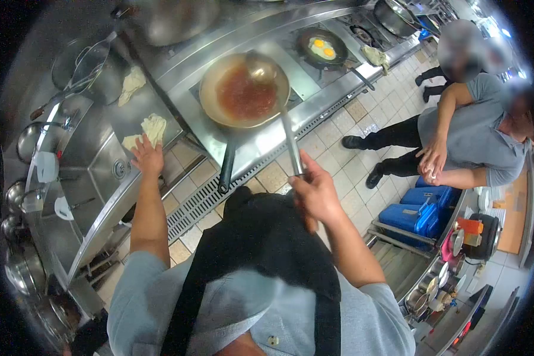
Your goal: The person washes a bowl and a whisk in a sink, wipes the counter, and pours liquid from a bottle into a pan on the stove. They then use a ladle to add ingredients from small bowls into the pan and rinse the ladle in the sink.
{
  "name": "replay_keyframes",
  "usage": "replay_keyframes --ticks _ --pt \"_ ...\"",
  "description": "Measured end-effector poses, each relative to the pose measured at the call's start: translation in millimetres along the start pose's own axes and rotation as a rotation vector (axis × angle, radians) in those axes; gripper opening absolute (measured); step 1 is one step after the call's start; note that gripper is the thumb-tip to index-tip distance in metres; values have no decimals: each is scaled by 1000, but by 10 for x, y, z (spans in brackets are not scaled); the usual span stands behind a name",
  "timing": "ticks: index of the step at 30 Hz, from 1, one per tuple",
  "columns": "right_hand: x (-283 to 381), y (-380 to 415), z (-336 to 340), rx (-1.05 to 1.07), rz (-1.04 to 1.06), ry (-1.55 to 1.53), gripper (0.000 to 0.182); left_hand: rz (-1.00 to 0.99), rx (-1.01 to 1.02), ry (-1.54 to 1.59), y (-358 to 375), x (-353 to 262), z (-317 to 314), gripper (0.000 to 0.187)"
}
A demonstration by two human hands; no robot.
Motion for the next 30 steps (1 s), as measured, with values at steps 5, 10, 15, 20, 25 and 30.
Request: replay_keyframes --ticks 5,10,15,20,25,30 --pt "-175 -45 -105 131 -59 -107 57 -5 -20 -72 -46 -6 -69 71" --pt "-114 11 -214 171 -276 -672 33 -71 -70 -74 -136 3 -230 72" --pt "37 148 -165 201 -230 -593 48 -65 -81 -64 -100 43 -162 73" --pt "310 295 -37 110 -147 -403 61 -19 -35 -56 -78 18 -122 74" --pt "265 305 91 104 -46 -294 62 -4 -30 6 -47 6 -71 73" --pt "259 222 128 9 50 -117 63 -18 -29 40 -14 -7 -39 72"
Point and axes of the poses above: each hand's wrist, its own y-axis away from the middle knuckle, its own z-axis out of the back of the hand, x = y × z, the point moved 7 cm from there along -y, towards the middle knuckle, and after that the axes turned 9 degrees about z, right-handed, at the moved point
